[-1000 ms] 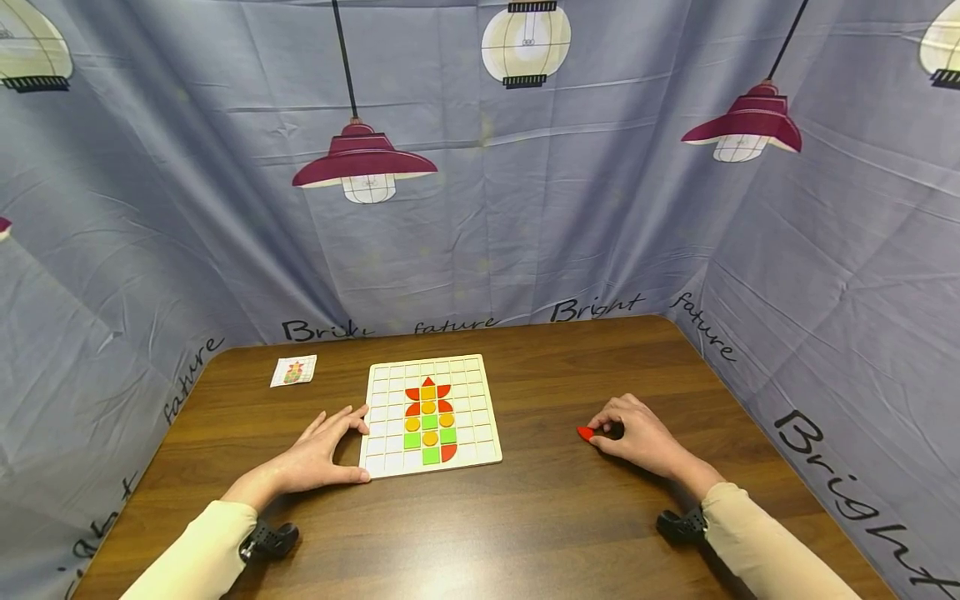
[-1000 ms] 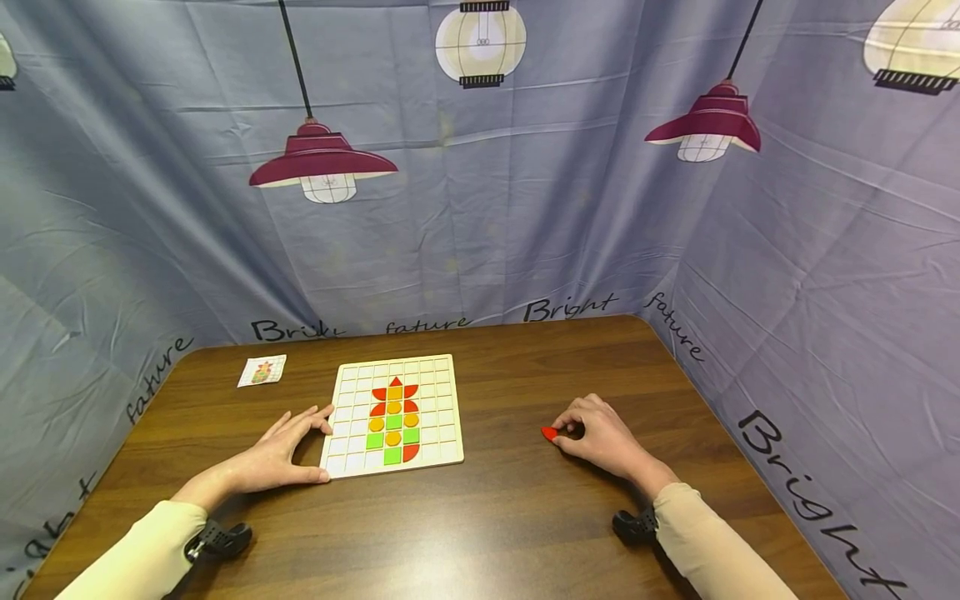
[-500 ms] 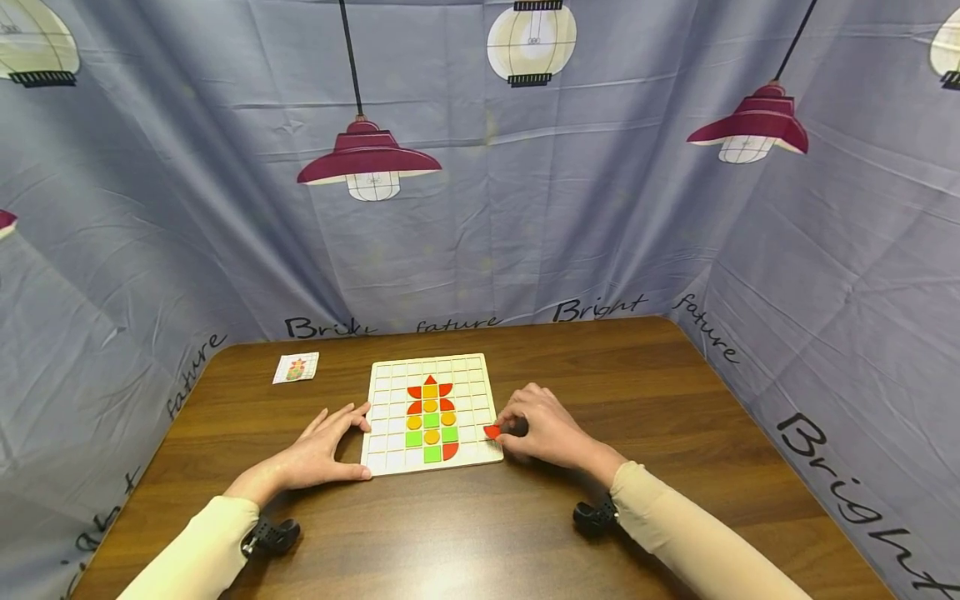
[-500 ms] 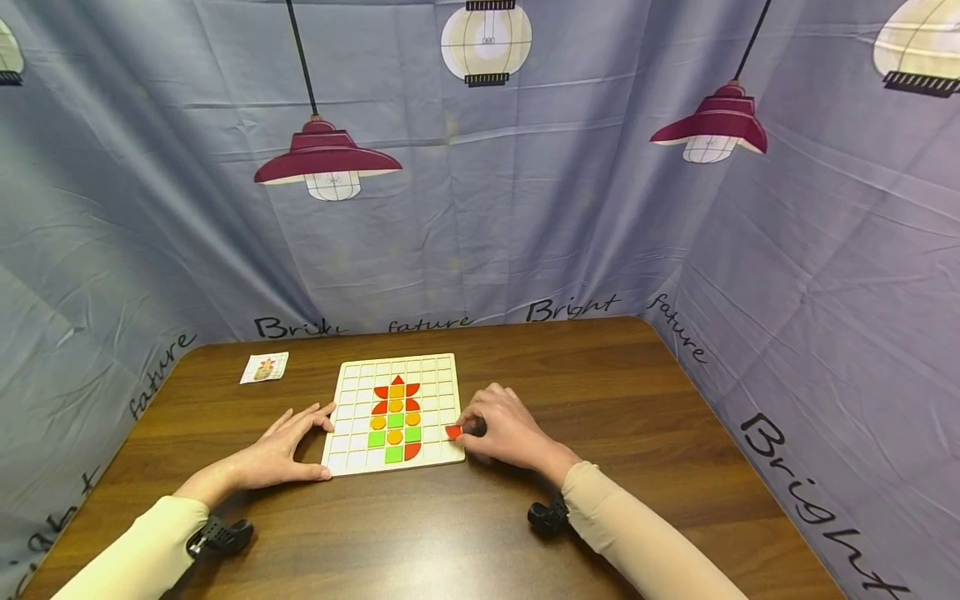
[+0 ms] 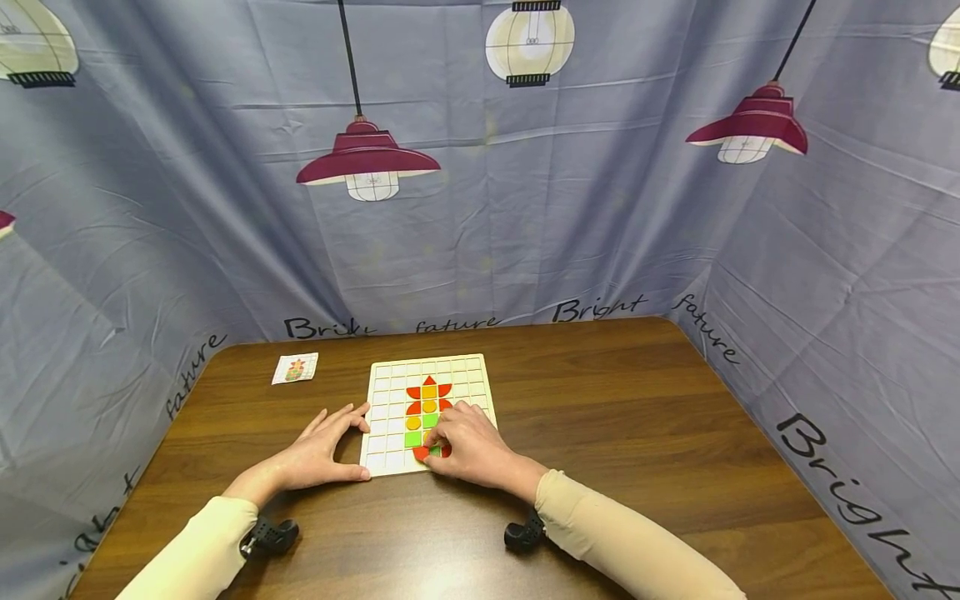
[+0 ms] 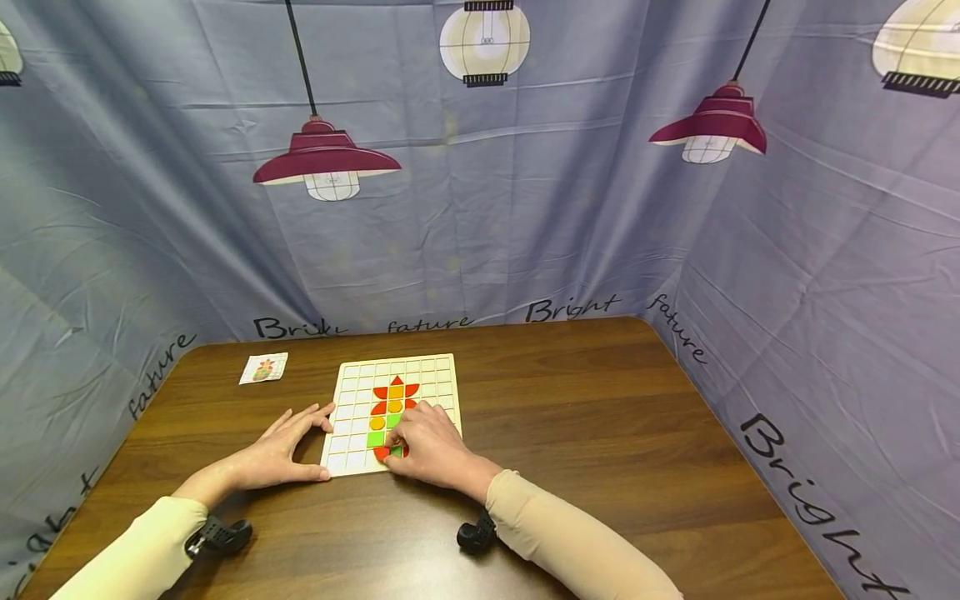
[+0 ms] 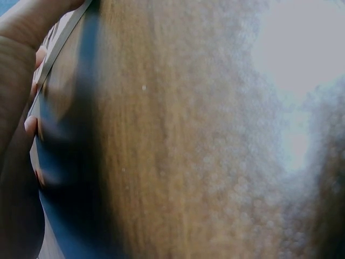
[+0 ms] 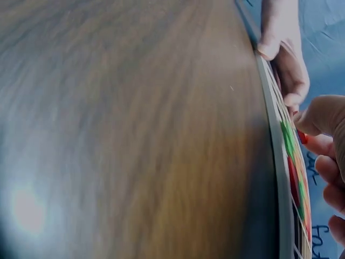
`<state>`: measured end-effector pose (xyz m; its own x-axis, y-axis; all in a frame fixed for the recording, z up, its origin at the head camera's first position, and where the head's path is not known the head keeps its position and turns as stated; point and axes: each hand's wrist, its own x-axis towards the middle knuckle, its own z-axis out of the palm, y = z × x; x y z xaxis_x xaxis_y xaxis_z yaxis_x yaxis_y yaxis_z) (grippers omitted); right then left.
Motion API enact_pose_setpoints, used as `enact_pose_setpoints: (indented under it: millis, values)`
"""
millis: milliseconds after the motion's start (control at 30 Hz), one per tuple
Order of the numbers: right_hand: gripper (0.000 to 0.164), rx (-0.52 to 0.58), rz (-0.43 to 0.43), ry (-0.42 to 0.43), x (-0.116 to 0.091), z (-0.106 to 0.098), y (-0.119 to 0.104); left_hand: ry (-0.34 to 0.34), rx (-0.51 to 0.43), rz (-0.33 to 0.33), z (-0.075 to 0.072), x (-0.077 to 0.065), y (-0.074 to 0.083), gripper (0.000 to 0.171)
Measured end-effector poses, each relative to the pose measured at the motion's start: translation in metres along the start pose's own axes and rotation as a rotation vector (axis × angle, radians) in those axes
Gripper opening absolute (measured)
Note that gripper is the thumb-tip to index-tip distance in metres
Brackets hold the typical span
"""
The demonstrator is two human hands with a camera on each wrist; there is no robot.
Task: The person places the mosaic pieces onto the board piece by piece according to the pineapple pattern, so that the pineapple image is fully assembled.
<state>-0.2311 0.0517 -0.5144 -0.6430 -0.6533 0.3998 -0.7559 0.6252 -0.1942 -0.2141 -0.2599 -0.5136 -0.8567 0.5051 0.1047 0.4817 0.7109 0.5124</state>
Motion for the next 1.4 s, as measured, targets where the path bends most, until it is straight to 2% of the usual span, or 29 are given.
enact_pose_setpoints:
  millis: [233,500,767,1033,1200,1400]
  values:
    - [0.014,-0.020,0.005,-0.008,0.006,0.009,-0.007,0.002,0.003,0.002,0.000,0.001,0.000,0.061]
    - [0.015,0.006,0.038,-0.027,0.006,0.011,-0.012,-0.002,0.002,0.003,0.003,-0.001,-0.002,0.060]
    - [0.013,-0.015,0.035,-0.002,0.007,0.013,-0.016,-0.003,0.002,0.007,0.001,-0.002,0.000,0.060]
    - [0.009,-0.019,0.057,-0.003,0.010,0.015,-0.017,0.038,-0.006,0.044,-0.001,-0.004,-0.003,0.059]
    - [0.009,0.004,0.055,0.017,0.007,0.010,-0.009,0.026,-0.005,0.043,0.000,-0.001,-0.002,0.060]
    - [0.012,0.016,0.112,0.070,-0.011,-0.015,0.022,0.011,0.016,0.019,0.003,0.001,-0.001,0.059]
